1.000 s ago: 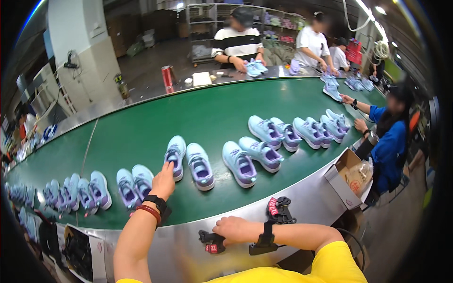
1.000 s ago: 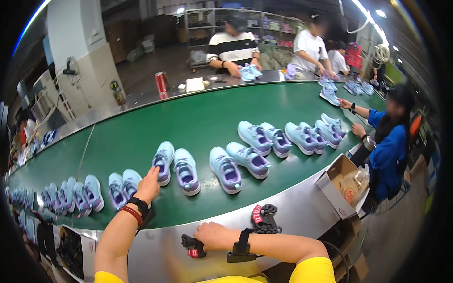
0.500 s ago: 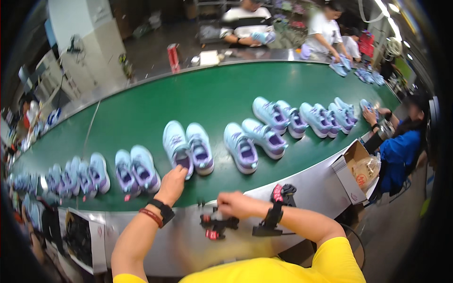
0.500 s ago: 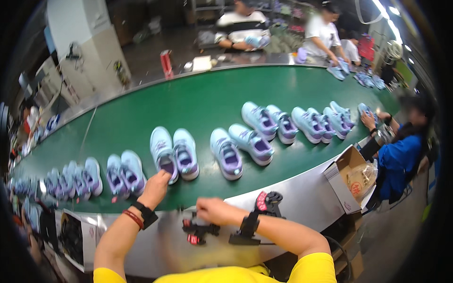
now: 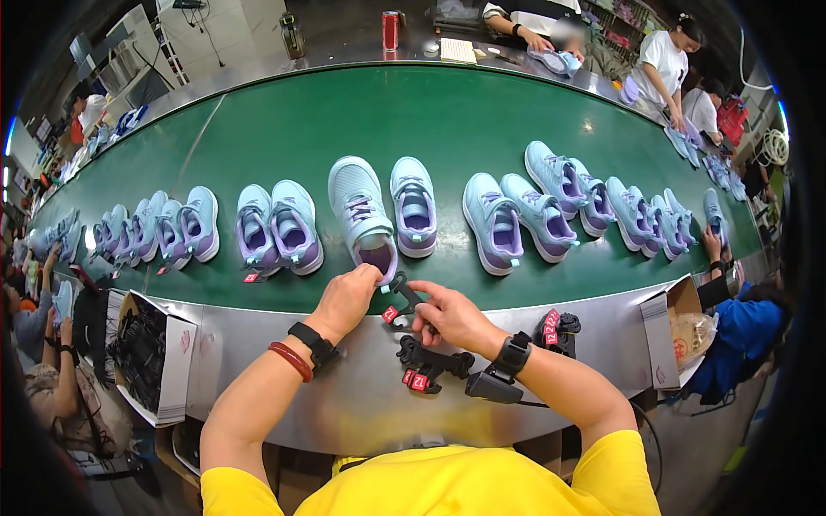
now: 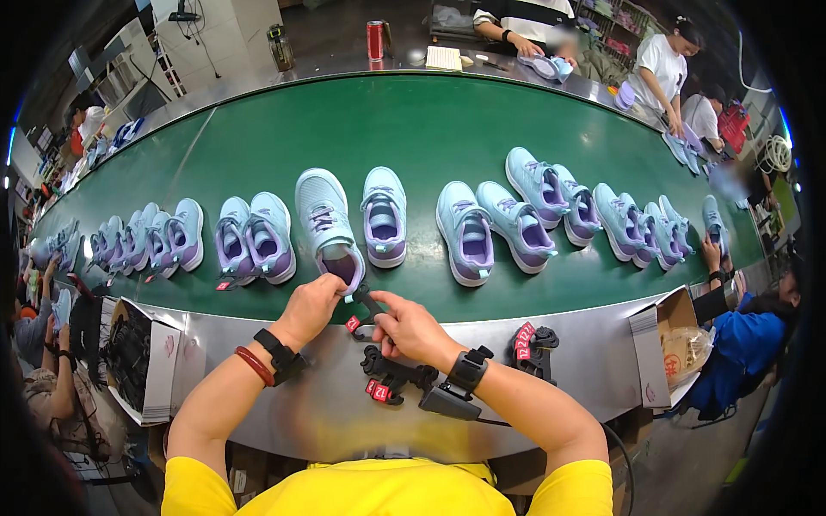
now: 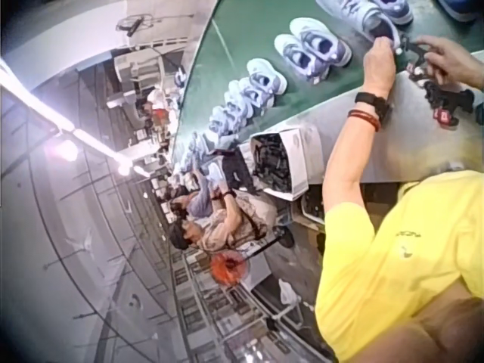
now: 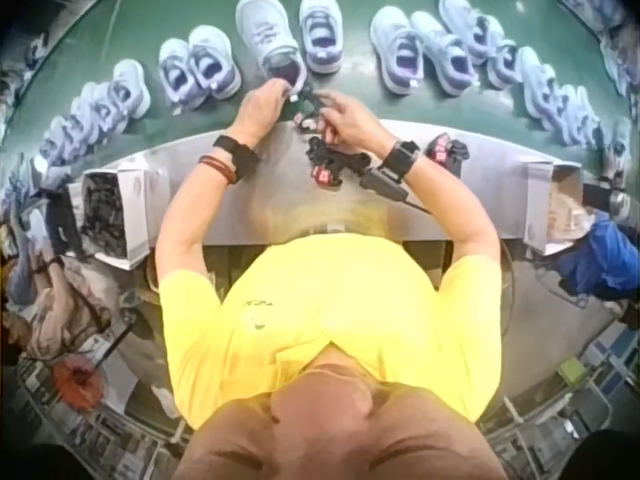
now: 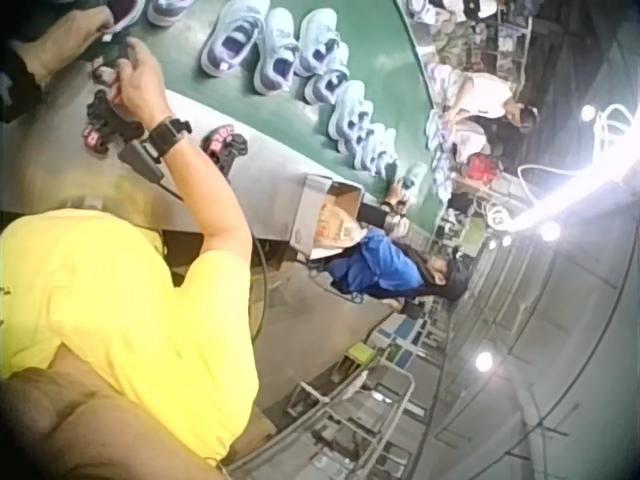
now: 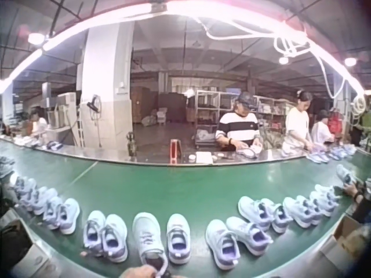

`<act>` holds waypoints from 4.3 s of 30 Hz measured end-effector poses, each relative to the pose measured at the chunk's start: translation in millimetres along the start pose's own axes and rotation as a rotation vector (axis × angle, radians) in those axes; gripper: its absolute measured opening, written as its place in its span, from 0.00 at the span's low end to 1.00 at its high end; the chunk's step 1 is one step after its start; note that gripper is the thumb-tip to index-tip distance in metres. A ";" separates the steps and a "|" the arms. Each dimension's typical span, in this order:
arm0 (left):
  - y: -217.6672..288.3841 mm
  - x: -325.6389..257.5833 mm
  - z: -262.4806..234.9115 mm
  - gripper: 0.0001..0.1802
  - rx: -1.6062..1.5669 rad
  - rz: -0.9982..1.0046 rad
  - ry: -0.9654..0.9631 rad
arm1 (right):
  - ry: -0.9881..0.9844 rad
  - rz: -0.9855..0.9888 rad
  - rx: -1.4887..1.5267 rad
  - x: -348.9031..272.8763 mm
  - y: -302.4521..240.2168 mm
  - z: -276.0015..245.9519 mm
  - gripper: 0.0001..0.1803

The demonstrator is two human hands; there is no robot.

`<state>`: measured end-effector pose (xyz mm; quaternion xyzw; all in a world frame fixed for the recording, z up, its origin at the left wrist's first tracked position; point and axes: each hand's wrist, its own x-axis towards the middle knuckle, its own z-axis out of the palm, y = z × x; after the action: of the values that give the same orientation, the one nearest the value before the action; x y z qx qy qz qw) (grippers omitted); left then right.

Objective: The person attaches black plastic tags to pairs of light blue and purple sneakers moving along a green conveyor belt in a factory setting. The person picks up tags from a nearby box and clips them onto the shoes one by one as they pass by.

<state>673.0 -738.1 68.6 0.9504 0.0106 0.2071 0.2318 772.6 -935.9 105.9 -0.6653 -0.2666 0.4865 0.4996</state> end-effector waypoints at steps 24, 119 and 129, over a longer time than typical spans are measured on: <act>6.4 1.6 -13.7 0.20 0.265 -0.028 -0.092 | 0.043 -0.448 -0.941 75.5 -52.1 -72.2 0.26; 114.0 96.7 73.1 0.22 0.032 0.003 -0.040 | -0.004 -0.041 0.003 -65.6 18.4 -135.5 0.18; 110.6 91.0 59.3 0.27 0.221 0.168 -0.242 | 0.520 -0.531 -0.979 -54.9 -9.5 -203.8 0.21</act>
<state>771.4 -852.2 105.4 0.9856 -0.0743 0.1075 0.1074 939.0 -1061.2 141.1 -0.8254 -0.4851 -0.0116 0.2886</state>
